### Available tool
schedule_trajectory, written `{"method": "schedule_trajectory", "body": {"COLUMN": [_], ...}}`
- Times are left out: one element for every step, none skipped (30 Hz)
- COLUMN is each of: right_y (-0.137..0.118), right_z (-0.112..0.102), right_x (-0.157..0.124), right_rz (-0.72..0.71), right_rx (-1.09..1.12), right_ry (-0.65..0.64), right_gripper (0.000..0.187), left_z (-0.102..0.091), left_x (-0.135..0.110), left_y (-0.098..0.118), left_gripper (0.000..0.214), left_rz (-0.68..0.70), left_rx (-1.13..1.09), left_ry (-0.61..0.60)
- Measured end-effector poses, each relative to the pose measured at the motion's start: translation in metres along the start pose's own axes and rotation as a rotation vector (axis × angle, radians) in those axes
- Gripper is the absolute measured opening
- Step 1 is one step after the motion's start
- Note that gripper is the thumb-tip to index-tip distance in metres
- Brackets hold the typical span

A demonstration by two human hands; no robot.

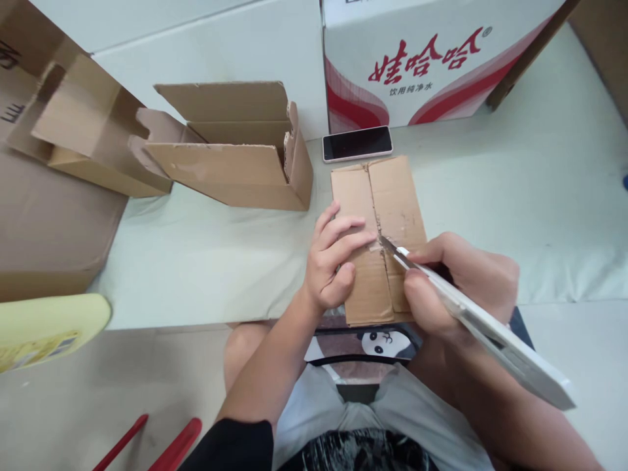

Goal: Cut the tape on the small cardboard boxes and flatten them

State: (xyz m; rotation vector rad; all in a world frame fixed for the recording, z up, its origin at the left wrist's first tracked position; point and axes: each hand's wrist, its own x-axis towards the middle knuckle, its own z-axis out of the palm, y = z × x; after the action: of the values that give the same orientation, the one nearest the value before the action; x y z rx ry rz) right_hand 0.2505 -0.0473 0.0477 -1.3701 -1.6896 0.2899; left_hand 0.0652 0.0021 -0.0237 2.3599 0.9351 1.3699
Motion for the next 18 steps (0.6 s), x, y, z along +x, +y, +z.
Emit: {"method": "schedule_trajectory", "body": {"right_y": [-0.0001,-0.0007,-0.0017,-0.0028,-0.0041,-0.0052,-0.006,-0.0064,-0.0063,-0.0059,-0.0052,-0.0046,-0.0042,-0.0043,-0.005,-0.0061,-0.0075,-0.0088], "right_z": [-0.0006,-0.0012,-0.0016,-0.0019,-0.0019,-0.0018,-0.0015,-0.0012,-0.0009,-0.0008,-0.0007,-0.0007,-0.0007,-0.0008,-0.0008,-0.0008,-0.0007,-0.0005], "right_x": [0.0004,0.0013,0.0027,0.0044,0.0061,0.0074,0.0083,0.0086,0.0082,0.0074,0.0063,0.0052,0.0045,0.0042,0.0046,0.0056,0.007,0.0085], "right_rz": [0.016,0.036,0.06,0.079,0.083,0.086,0.087,0.083,0.073,0.061,0.044,0.028,0.017,0.017,0.027,0.049,0.078,0.11], "right_rx": [-0.014,-0.04,-0.074,-0.108,-0.13,-0.145,-0.145,-0.13,-0.106,-0.078,-0.049,-0.024,-0.006,-0.001,-0.011,-0.035,-0.069,-0.103], "right_ry": [-0.037,-0.076,-0.114,-0.143,-0.156,-0.16,-0.15,-0.133,-0.106,-0.076,-0.047,-0.023,-0.01,-0.012,-0.03,-0.061,-0.1,-0.134], "right_gripper": [0.009,0.008,0.006,0.005,0.003,0.003,0.003,0.003,0.004,0.006,0.007,0.008,0.008,0.008,0.007,0.005,0.003,0.002], "left_z": [0.0001,0.0002,0.0002,0.0002,0.0002,0.0002,0.0002,0.0001,0.0001,0.0001,0.0002,0.0003,0.0005,0.0007,0.0008,0.0009,0.0007,0.0005], "left_x": [0.0,-0.0001,-0.0002,-0.0003,-0.0004,-0.0005,-0.0007,-0.0008,-0.0009,-0.001,-0.0011,-0.0011,-0.0012,-0.0014,-0.0015,-0.0018,-0.0021,-0.0023], "left_y": [-0.0001,-0.0003,-0.0004,-0.0005,-0.0005,-0.0004,-0.0003,-0.0002,0.0,0.0001,0.0002,0.0003,0.0003,0.0003,0.0003,0.0003,0.0004,0.0006], "left_gripper": [0.046,0.047,0.047,0.047,0.046,0.046,0.046,0.047,0.048,0.049,0.049,0.05,0.05,0.05,0.05,0.049,0.049,0.049], "left_rz": [0.0,0.001,0.003,0.007,0.01,0.008,0.002,-0.007,-0.014,-0.021,-0.026,-0.024,-0.02,-0.017,-0.017,-0.019,-0.025,-0.031], "left_rx": [0.016,0.028,0.032,0.026,0.016,0.007,0.002,0.0,0.002,0.004,0.004,0.001,-0.002,-0.005,-0.006,-0.005,-0.003,-0.001], "left_ry": [-0.002,-0.003,-0.003,-0.002,0.002,0.005,0.006,0.006,0.004,-0.001,-0.006,-0.007,-0.003,-0.001,0.001,0.001,0.0,-0.004]}}
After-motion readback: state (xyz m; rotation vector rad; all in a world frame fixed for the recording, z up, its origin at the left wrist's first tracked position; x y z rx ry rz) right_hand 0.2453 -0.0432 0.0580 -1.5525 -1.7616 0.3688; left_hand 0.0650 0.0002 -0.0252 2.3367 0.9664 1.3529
